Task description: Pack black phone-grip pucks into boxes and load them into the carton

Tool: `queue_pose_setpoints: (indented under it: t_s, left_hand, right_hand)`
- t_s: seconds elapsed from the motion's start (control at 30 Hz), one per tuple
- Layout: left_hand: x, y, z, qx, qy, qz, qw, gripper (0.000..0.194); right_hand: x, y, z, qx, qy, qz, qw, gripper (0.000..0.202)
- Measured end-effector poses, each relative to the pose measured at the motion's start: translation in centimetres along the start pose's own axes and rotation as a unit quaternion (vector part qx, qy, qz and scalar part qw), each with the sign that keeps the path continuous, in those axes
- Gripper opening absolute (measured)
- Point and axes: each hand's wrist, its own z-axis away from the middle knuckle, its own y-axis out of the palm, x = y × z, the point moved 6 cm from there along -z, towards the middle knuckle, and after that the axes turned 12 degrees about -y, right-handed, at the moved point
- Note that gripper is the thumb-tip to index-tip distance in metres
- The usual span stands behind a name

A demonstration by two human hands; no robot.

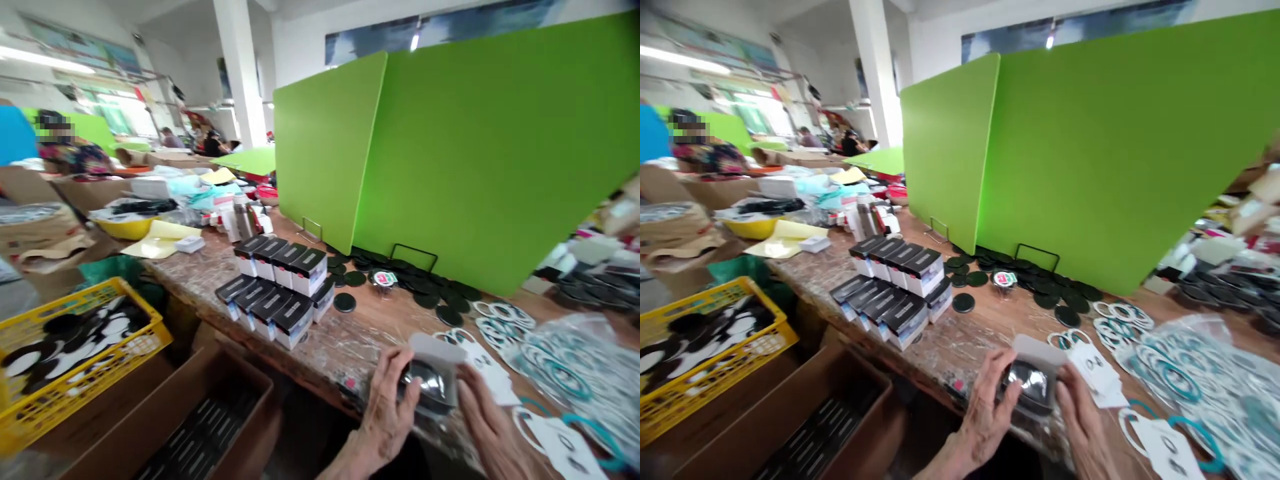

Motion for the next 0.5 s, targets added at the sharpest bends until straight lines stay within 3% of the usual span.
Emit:
queue_pose_setpoints:
  t_s: [0.1, 0.2, 0.27, 0.33, 0.4, 0.5]
  left_hand:
    - [0.1, 0.2, -0.9, 0.018, 0.005, -0.011, 1.000, 0.031]
    - [0.8, 0.2, -2.5, 0.023, -0.025, 0.031, 0.999, 0.030]
    - [1.1, 0.0, -3.4, 0.046, -0.053, 0.056, 0.996, 0.040]
    - [0.9, -0.3, -3.9, 0.095, -0.045, 0.047, 0.993, 0.038]
    - [0.3, -0.7, -4.0, 0.161, -0.010, 0.026, 0.987, 0.030]
    - [0.0, -1.4, -3.7, 0.223, 0.012, -0.001, 0.975, 0.042]
  right_hand:
    - [0.7, 1.8, -0.2, 0.049, 0.122, -0.188, 0.973, 0.051]
    - [2.1, 2.3, -1.6, 0.032, 0.079, -0.256, 0.963, 0.050]
    - [2.6, 1.9, -1.9, 0.020, 0.031, -0.206, 0.978, 0.039]
    - [3.0, 1.3, -1.7, 0.031, -0.028, -0.116, 0.992, 0.029]
    - [3.7, 0.8, -1.1, 0.062, -0.100, -0.031, 0.993, 0.031]
    - [4.3, 0.4, -0.5, 0.084, -0.170, 0.039, 0.981, 0.039]
